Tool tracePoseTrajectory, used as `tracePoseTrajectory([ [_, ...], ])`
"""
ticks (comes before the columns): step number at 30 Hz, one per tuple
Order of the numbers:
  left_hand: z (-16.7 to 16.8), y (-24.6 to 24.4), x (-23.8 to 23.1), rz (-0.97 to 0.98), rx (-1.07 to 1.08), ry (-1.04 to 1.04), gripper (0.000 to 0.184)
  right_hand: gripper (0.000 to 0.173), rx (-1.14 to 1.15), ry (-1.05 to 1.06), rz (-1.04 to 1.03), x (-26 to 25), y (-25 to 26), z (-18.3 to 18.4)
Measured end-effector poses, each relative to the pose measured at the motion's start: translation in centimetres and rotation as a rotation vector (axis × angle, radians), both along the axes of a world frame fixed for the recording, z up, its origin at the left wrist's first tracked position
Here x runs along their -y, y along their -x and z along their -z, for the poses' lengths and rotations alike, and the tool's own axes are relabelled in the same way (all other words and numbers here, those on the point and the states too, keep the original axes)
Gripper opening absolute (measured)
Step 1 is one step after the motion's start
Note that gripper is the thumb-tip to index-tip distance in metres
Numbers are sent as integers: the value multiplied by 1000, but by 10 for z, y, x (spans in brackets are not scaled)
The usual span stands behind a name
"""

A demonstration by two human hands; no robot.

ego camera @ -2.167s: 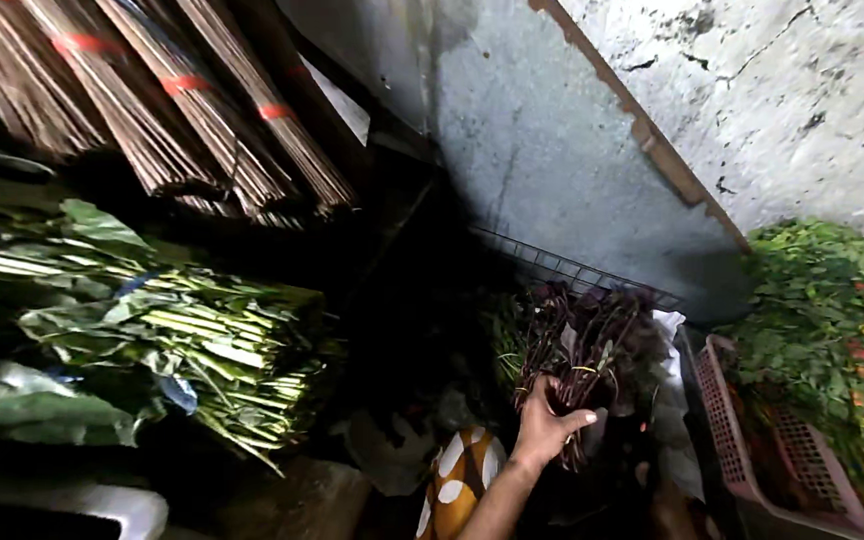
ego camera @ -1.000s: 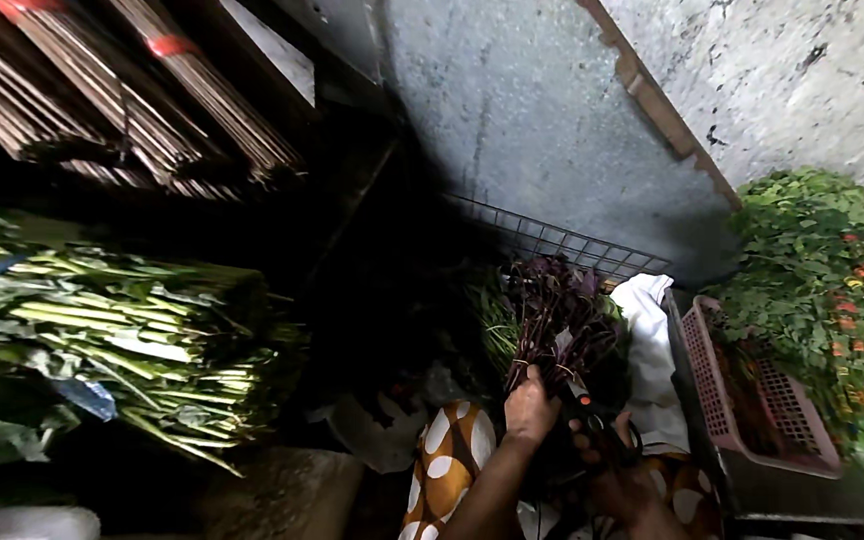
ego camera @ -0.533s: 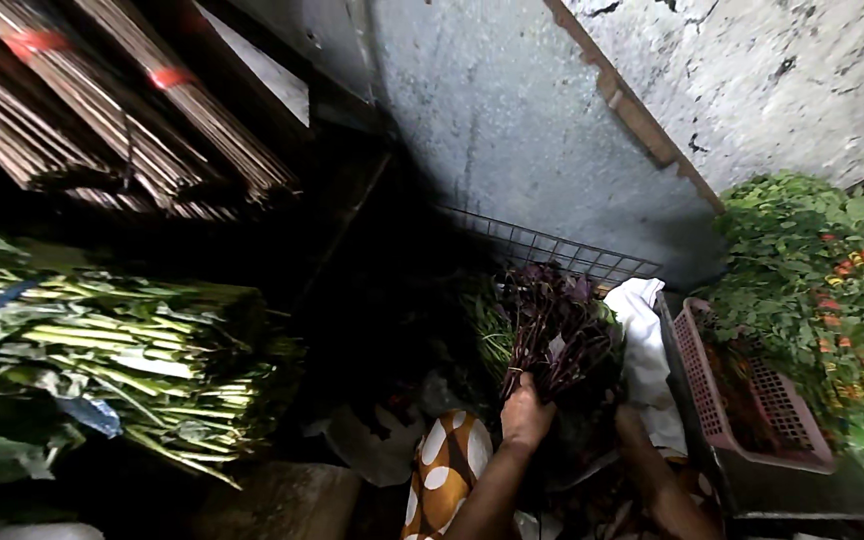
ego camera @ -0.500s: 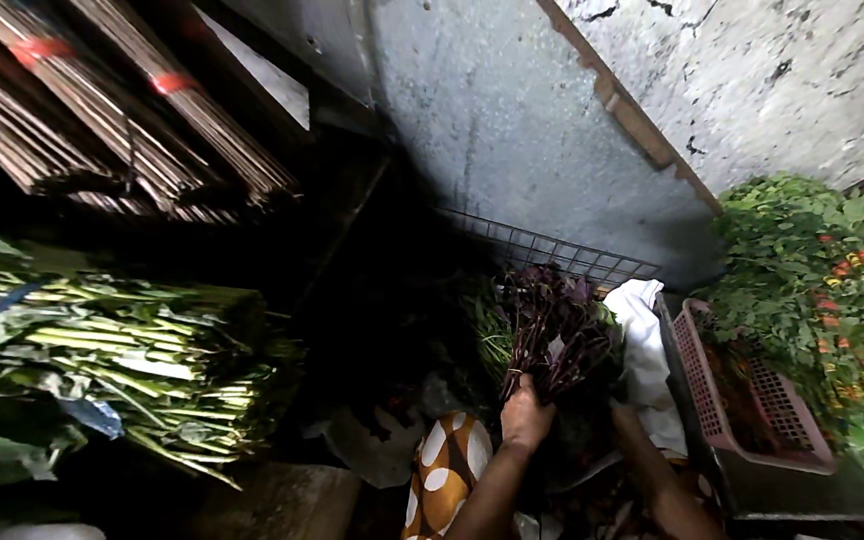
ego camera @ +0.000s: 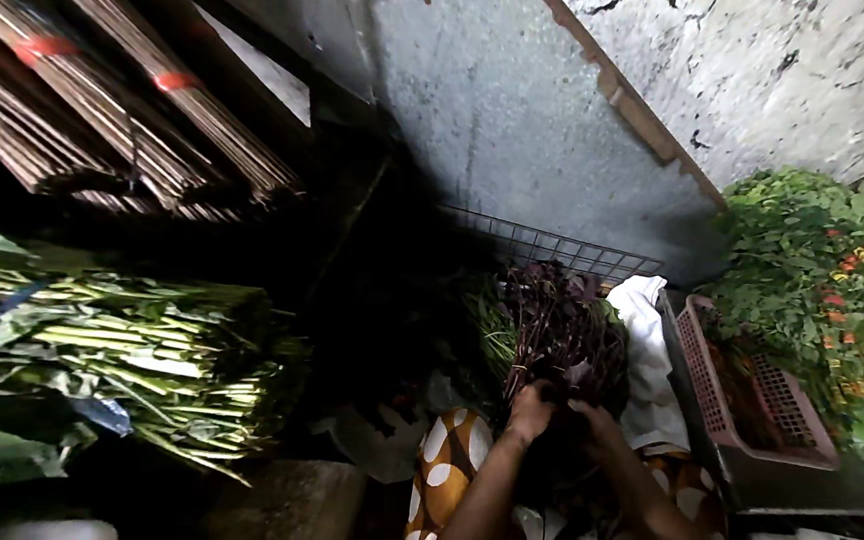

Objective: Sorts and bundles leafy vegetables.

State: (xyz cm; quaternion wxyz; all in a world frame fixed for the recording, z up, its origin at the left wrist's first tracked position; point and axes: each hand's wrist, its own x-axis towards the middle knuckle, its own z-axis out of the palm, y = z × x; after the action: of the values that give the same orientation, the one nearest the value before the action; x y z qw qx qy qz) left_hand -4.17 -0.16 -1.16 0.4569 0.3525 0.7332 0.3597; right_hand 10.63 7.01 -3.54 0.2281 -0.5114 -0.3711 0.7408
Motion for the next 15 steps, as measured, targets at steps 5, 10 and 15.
tracePoseTrajectory([
  [5,-7,1,-2,-113,-87,118,37,19,34,191,231,-3,-20,13],
  [10,-7,-5,-2,2,-170,192,43,35,90,-214,195,5,-29,-46],
  [15,-9,-6,-1,21,-212,199,43,53,-28,-765,143,24,-33,-123],
])
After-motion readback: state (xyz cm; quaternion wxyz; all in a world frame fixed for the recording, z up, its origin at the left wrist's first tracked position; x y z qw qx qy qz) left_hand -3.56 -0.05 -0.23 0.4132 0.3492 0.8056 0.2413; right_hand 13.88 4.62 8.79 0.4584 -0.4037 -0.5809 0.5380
